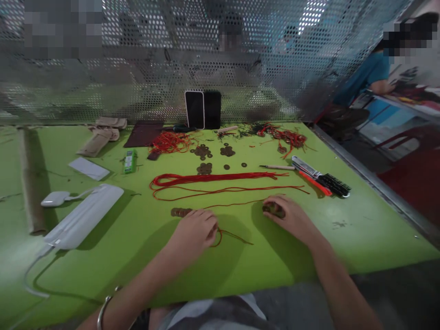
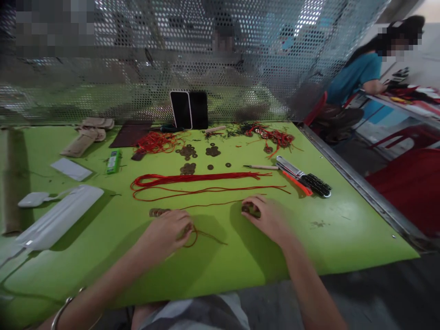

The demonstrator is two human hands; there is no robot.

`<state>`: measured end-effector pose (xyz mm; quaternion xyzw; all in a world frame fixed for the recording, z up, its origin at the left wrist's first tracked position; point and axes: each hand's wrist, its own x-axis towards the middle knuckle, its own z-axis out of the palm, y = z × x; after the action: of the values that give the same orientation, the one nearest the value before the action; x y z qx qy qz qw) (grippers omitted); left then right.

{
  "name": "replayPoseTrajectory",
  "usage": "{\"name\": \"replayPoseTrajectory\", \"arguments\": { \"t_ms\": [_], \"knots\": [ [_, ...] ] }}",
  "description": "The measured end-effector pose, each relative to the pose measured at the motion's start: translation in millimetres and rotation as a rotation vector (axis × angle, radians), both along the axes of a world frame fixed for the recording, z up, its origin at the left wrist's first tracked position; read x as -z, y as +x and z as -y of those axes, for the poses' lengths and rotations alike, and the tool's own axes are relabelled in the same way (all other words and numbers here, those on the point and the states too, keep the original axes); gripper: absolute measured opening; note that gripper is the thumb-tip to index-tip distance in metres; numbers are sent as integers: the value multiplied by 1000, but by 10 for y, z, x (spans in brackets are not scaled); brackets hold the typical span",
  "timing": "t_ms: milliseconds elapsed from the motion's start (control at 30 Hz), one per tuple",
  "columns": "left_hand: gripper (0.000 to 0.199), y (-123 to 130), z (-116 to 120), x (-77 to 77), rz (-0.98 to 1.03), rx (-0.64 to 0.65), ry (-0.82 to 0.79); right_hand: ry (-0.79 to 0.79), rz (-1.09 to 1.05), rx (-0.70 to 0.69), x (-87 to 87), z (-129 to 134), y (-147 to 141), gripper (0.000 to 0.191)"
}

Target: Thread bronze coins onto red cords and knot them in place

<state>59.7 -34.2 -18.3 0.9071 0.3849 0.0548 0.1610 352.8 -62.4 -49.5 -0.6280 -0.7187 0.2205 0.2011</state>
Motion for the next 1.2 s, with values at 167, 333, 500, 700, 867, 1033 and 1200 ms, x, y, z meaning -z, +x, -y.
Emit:
{"name": "replayPoseTrajectory", "arguments": {
  "t_ms": [167,333,500,700,867,1033,1200],
  "knots": [
    [20,138,133,67,-25,98,164,3,117,-95,-85,-23,20,21],
    [20,422,174,118,-97,272,234,-25,158,-117,-126,-72,-28,18],
    [18,608,96,218,-166,320,293,-79,117,-128,-137,-88,-51,21],
    [12,638,-23,163,-86,190,175,5,140,-105,-91,-35,-38,25],
    [11,583,-220,28,91,-12,-19,-60,128,-85,-95,-46,-37,19],
    [7,541,-292,31,267,-92,-89,-130,-6,-71,-164,-96,-50,11],
    [11,483,-283,71,492,-116,-48,-218,-407,-62,-299,-273,-264,12]
  ]
}}
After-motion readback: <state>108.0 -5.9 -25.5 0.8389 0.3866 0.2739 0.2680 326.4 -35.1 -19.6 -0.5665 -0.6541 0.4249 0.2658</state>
